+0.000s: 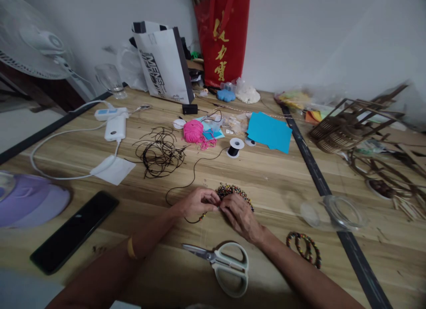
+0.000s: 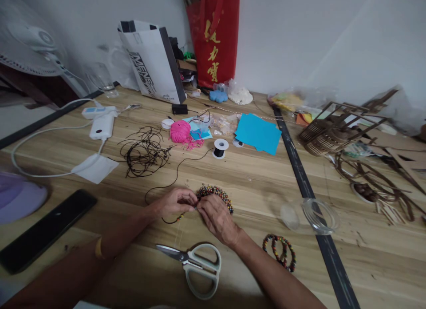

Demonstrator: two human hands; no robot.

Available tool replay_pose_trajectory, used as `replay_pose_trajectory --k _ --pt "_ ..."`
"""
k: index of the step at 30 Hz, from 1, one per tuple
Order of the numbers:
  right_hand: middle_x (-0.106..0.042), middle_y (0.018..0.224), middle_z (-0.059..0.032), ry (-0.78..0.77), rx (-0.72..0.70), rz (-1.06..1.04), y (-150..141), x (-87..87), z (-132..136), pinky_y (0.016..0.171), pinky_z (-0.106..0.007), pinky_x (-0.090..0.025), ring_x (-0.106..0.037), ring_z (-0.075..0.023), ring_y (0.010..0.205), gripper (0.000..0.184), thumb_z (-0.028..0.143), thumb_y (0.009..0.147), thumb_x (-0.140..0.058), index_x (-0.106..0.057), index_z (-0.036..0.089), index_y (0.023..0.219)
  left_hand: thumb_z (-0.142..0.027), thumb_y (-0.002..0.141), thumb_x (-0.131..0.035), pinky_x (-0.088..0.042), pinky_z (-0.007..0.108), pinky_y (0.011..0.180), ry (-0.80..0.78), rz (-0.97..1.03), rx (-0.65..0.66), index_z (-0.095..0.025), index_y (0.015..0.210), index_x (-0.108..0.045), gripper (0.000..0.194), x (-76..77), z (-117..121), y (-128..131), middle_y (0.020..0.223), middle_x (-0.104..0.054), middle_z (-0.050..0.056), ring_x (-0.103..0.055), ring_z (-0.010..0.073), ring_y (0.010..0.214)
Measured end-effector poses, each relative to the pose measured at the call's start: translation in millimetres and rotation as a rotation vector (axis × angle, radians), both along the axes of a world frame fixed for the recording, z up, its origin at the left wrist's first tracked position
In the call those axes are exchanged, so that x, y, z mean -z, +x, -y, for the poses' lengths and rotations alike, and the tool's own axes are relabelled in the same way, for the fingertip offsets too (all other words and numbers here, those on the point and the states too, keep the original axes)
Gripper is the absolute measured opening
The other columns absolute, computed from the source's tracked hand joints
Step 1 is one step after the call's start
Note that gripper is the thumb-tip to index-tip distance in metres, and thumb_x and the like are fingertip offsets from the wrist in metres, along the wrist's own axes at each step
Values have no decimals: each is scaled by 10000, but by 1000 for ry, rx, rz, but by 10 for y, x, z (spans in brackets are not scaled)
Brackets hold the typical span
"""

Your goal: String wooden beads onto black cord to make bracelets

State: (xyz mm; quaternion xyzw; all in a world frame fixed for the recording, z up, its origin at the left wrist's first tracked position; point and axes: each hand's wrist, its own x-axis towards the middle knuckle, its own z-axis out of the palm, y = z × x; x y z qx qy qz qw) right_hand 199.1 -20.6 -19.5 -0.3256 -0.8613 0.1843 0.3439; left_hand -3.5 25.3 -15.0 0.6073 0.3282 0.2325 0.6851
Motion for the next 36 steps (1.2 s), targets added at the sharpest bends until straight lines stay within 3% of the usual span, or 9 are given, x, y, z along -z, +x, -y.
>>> replay_pose_trajectory --k 6,13,19,27,36 --pt "-589 920 -86 22 -15 3 -1 -7 0 789 -336 -468 -524 -186 871 115 155 962 -437 -544 167 1001 -275 714 -681 -437 208 662 49 -33 30 -123 796 -658 174 28 0 -5 744 -684 21 -582 115 683" --pt "-590 929 -87 42 -6 -7 -2 -9 5 792 -346 -471 -527 -192 871 126 149 958 -439 -544 176 1023 -186 710 -635 -407 184 601 123 -101 32 -107 749 -653 90 -40 8 -10 670 -635 3 -530 96 626" --pt "-596 924 -85 58 5 -21 -3 -17 8 799 -349 -469 -539 -195 879 127 157 955 -447 -553 185 1019 -232 739 -625 -421 184 615 156 -109 57 -107 762 -664 133 -58 4 -18 701 -668 20 -553 99 639" --pt "-597 922 -84 56 1 -23 -1 1 2 792 -344 -469 -538 -192 874 125 166 956 -443 -552 184 1014 -324 716 -691 -406 183 581 113 -99 53 -108 730 -671 217 -4 -2 -3 653 -672 16 -538 94 593" --pt "-604 911 -86 47 7 -13 -12 -26 7 782 -346 -479 -544 -193 861 127 169 956 -442 -560 184 1000 -309 699 -695 -408 187 577 46 -55 36 -118 712 -649 197 -7 1 5 642 -678 20 -556 99 586"
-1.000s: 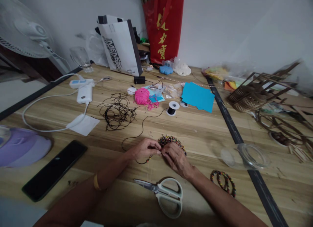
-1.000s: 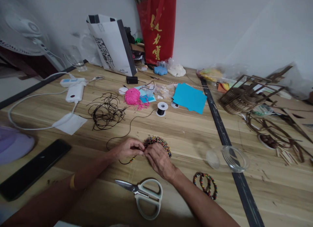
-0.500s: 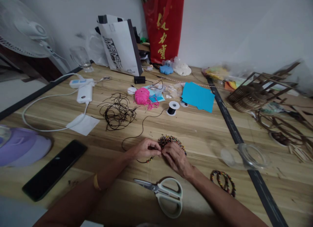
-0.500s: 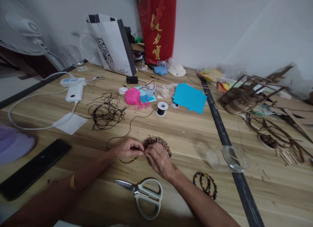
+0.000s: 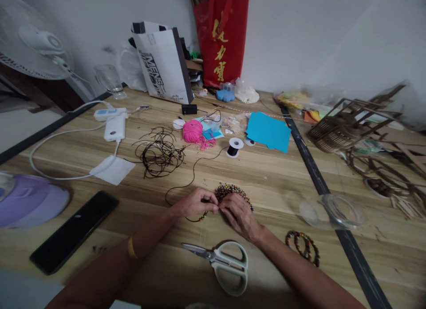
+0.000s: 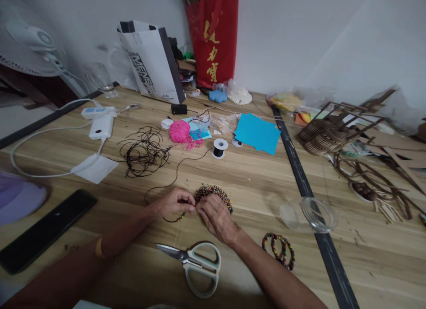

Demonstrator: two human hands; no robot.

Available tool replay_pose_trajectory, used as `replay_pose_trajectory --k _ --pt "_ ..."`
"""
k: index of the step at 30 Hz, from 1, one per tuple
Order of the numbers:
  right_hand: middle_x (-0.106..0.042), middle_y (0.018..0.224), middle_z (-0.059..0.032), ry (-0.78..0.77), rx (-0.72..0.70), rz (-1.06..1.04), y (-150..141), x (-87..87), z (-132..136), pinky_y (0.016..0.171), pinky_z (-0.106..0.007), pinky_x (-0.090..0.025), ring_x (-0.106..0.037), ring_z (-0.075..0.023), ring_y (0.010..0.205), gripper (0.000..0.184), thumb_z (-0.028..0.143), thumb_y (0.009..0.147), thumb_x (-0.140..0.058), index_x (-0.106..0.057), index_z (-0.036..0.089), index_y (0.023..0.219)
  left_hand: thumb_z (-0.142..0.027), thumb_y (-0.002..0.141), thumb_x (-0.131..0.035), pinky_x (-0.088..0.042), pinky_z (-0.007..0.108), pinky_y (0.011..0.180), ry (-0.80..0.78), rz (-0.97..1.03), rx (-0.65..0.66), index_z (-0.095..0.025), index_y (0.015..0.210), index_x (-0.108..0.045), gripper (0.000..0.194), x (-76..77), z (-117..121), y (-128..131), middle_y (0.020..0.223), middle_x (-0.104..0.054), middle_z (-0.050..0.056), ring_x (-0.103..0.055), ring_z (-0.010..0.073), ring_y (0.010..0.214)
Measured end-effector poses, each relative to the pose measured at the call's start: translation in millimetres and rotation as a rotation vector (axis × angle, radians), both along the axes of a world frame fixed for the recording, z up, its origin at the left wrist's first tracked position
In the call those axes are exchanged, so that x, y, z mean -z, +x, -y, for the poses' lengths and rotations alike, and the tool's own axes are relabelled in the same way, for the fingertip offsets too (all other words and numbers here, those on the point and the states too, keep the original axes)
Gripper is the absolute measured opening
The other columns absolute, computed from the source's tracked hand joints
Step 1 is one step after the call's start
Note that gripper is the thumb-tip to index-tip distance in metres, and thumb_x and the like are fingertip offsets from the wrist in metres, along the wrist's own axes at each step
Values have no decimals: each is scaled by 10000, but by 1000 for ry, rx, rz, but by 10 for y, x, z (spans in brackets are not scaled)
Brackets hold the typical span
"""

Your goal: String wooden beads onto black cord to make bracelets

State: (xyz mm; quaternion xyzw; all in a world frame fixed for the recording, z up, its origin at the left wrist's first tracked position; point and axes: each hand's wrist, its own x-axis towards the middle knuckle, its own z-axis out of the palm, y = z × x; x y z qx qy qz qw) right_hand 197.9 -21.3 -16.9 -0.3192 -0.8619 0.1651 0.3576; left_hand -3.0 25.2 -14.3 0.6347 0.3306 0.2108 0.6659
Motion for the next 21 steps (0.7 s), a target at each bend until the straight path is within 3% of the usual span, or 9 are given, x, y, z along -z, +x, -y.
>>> replay_pose_trajectory --k 8,13,21 --pt "-603 938 -91 9 14 -24 9 8 -6 801 -358 -480 -549 -199 889 131 148 947 -453 -557 181 1020 -340 703 -713 -423 196 591 -26 8 -7 -118 727 -626 240 3 0 -9 647 -673 21 -573 102 596" --pt "-600 961 -93 -7 76 -58 6 -19 -15 817 -367 -492 -559 -201 913 170 143 944 -449 -565 190 1059 -344 730 -705 -438 205 615 -11 2 -32 -111 734 -617 249 -78 -13 -43 661 -674 34 -581 106 619" --pt "-580 986 -96 16 69 59 -12 -3 -27 807 -373 -474 -535 -211 922 169 164 926 -497 -612 192 1047 -405 711 -723 -445 214 588 -119 59 -105 -110 732 -597 321 -148 -31 -69 643 -647 21 -560 100 582"
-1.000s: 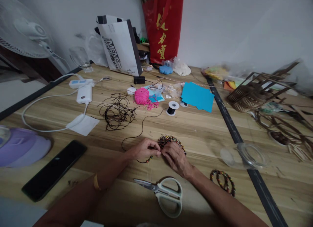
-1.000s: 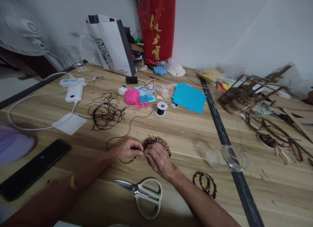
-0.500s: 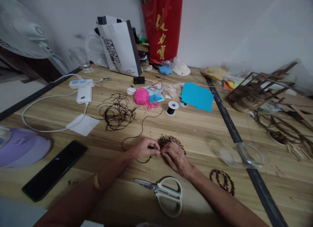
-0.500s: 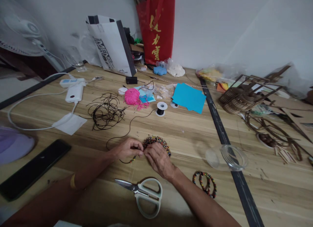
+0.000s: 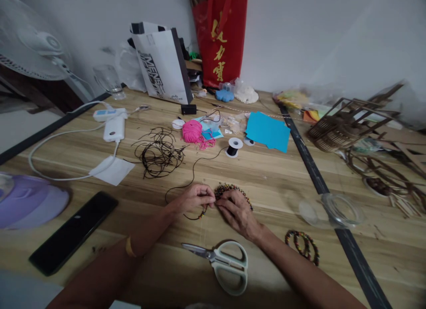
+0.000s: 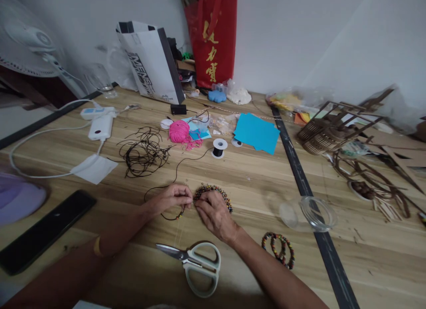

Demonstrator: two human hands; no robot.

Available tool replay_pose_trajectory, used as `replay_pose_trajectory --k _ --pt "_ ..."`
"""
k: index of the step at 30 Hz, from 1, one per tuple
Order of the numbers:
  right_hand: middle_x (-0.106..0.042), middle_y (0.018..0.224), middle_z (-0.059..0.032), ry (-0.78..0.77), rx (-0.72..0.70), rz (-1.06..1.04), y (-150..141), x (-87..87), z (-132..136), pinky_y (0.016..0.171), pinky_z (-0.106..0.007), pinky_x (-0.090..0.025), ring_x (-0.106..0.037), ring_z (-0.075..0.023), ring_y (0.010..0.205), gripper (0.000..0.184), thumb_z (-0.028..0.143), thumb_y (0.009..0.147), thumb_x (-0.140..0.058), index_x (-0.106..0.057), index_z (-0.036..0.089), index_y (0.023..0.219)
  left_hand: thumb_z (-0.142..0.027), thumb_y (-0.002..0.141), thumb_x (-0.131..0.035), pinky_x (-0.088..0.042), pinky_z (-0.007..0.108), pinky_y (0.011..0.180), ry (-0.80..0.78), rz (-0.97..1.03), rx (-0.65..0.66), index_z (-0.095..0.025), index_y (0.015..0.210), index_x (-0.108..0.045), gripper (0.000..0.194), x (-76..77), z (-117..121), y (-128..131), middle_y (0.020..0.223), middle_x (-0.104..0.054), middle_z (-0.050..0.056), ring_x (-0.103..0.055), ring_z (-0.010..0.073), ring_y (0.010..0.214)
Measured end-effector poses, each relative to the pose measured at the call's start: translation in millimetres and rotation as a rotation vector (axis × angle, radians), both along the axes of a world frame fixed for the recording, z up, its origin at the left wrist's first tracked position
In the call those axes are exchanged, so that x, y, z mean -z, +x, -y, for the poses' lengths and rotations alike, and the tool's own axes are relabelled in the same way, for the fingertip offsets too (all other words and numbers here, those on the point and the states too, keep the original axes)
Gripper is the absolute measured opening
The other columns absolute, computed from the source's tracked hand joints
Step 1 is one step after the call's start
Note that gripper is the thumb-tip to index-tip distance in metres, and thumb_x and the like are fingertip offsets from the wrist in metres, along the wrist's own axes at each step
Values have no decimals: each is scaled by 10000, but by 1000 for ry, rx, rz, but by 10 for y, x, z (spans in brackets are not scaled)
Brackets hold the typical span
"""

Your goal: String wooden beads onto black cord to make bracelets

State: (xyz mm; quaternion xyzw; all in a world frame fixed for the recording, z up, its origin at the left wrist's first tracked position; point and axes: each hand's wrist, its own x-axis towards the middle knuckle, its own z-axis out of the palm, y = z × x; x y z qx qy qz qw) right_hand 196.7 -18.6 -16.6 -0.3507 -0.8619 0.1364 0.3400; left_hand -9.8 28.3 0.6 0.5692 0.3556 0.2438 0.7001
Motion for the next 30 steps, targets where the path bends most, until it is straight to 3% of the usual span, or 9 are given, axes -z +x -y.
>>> replay_pose_trajectory --k 14,30 --pt "-558 1028 -108 27 11 158 -51 -10 -43 827 -418 -445 -493 -246 969 177 213 924 -510 -629 194 1054 -364 737 -700 -427 202 583 10 2 -30 -107 758 -619 270 3 8 -3 661 -648 23 -558 97 600" --pt "-572 982 -89 15 -19 118 -41 31 -40 814 -412 -422 -481 -239 939 207 165 913 -507 -623 212 1078 -371 701 -731 -449 208 578 -12 -4 -34 -107 742 -606 295 -29 11 1 649 -644 18 -569 99 585"
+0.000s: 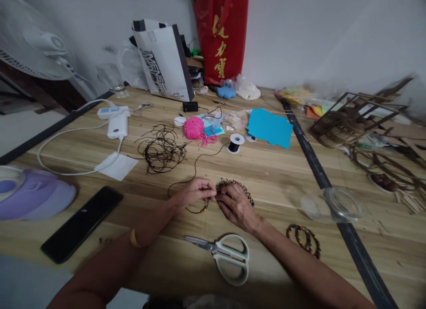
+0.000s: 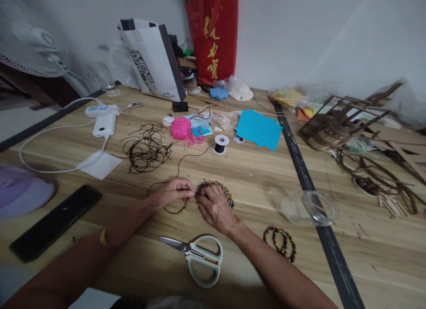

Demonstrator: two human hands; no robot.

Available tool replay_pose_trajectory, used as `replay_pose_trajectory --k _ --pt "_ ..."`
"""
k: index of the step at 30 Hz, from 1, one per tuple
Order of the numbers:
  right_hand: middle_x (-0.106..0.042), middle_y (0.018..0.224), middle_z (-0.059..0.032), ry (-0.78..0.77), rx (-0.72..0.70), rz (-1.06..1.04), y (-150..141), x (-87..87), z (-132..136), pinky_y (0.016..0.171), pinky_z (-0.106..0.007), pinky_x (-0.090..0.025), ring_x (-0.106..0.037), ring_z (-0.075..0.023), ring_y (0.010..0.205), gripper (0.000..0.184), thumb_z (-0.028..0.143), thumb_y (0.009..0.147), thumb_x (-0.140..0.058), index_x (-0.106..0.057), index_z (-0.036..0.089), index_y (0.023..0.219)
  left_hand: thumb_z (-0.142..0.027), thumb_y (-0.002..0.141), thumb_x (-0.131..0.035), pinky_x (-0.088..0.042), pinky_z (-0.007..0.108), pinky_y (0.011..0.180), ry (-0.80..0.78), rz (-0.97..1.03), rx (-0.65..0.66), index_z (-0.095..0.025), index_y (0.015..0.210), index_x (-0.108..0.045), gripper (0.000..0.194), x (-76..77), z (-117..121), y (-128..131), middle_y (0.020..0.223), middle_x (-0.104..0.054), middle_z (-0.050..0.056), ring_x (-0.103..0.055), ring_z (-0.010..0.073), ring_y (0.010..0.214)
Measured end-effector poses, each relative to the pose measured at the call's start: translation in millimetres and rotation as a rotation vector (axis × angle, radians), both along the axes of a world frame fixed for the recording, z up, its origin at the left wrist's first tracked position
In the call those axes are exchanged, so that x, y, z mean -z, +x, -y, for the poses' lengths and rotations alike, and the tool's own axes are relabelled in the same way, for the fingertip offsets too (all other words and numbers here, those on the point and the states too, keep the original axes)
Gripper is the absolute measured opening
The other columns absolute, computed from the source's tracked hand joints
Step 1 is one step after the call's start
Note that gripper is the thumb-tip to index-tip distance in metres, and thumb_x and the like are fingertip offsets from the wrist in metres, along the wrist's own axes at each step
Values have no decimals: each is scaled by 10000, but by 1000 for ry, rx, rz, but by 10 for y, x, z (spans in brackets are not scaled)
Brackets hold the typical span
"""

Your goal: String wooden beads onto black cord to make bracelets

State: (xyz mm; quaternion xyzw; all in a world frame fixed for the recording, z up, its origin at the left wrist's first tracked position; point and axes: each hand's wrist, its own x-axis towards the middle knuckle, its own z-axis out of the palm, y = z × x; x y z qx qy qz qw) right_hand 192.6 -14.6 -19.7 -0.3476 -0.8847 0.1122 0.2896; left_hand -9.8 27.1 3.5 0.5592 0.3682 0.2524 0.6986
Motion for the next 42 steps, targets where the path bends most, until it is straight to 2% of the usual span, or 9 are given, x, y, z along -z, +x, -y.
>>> replay_pose_trajectory --k 7,12,18,24,29,34,42 --pt "-580 980 -90 2 -4 -26 16 -23 9 819 -405 -430 -499 -227 924 181 166 905 -513 -617 193 1051 -344 728 -702 -448 215 604 24 -24 4 -108 749 -609 254 -4 -15 -11 661 -645 21 -568 106 614" --pt "-589 972 -87 -23 40 -129 27 -57 17 819 -392 -451 -524 -212 909 154 169 915 -502 -612 193 1020 -329 729 -682 -445 223 618 82 -55 6 -118 726 -598 227 46 -19 -5 665 -634 17 -566 114 629" --pt "-582 988 -89 6 115 -274 57 -43 7 817 -385 -478 -532 -217 954 156 159 914 -508 -604 208 1026 -227 741 -631 -414 212 592 370 -187 -64 -116 703 -620 118 58 18 14 689 -601 24 -536 113 629" --pt "-600 966 -82 -53 160 -328 77 -33 -6 810 -383 -478 -550 -220 947 172 162 916 -485 -599 221 1030 -132 744 -583 -472 275 713 650 -194 -111 -128 655 -607 93 82 8 34 810 -652 96 -620 179 787" --pt "-599 969 -84 -59 174 -368 82 -24 -11 806 -378 -485 -556 -216 949 160 165 915 -487 -601 217 1014 -94 746 -558 -489 293 769 665 -262 -96 -133 688 -618 93 107 14 37 836 -703 104 -650 189 822" --pt "-600 972 -90 -81 194 -377 86 -23 -9 802 -384 -488 -559 -218 941 156 172 913 -490 -610 212 1004 -124 758 -563 -494 289 757 661 -334 -96 -133 715 -641 89 103 19 23 831 -722 97 -655 188 802" --pt "-600 952 -88 -100 215 -396 87 -39 -15 790 -381 -494 -566 -216 923 147 192 919 -485 -618 212 979 -136 754 -581 -500 261 707 636 -343 -85 -132 726 -661 85 144 22 31 793 -721 82 -657 171 746"
